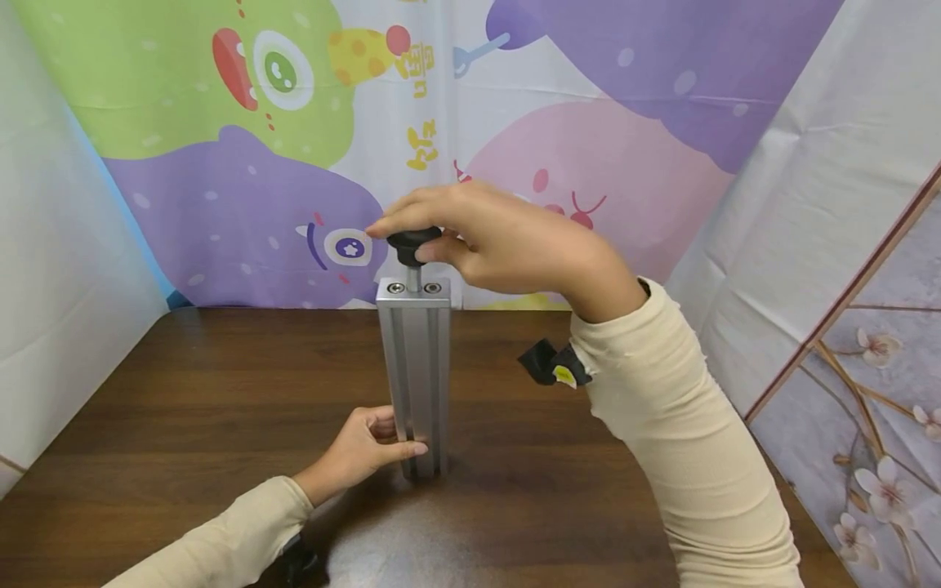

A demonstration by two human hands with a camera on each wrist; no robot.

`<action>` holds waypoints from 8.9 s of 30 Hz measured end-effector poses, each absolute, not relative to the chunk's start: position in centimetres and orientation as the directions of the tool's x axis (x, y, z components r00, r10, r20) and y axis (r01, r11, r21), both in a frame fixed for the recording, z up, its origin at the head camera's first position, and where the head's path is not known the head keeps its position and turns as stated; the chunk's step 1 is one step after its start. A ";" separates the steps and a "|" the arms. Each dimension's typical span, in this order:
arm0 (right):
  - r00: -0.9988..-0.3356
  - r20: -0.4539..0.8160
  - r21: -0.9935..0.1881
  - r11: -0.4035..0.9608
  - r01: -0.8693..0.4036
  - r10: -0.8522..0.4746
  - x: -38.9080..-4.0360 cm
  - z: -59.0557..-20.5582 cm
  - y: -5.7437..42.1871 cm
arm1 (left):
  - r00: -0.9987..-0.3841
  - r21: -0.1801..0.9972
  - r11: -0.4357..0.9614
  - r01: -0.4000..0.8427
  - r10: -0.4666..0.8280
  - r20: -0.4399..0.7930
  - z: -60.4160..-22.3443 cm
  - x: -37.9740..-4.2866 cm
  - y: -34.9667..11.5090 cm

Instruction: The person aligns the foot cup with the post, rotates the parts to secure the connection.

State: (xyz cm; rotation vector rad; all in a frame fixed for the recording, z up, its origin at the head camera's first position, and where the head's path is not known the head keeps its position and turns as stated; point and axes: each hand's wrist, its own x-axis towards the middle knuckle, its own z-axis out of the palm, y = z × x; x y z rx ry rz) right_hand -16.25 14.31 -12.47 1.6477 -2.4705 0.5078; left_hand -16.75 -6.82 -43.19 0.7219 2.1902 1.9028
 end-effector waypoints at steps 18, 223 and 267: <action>-0.819 0.516 -0.272 0.859 -0.434 -0.250 -15.3 -14.1 10.9 | -0.875 0.964 0.079 0.255 0.444 0.195 -42.9 -16.8 -6.6; -0.733 0.629 -0.247 0.828 -0.504 -0.258 -15.6 -15.9 10.6 | -0.874 0.986 0.058 0.157 0.472 0.112 -43.8 -16.8 -6.9; -0.848 0.493 -0.351 0.847 -0.398 -0.194 -14.8 -15.0 10.3 | -0.867 0.984 0.035 0.172 0.479 0.134 -44.0 -16.8 -6.8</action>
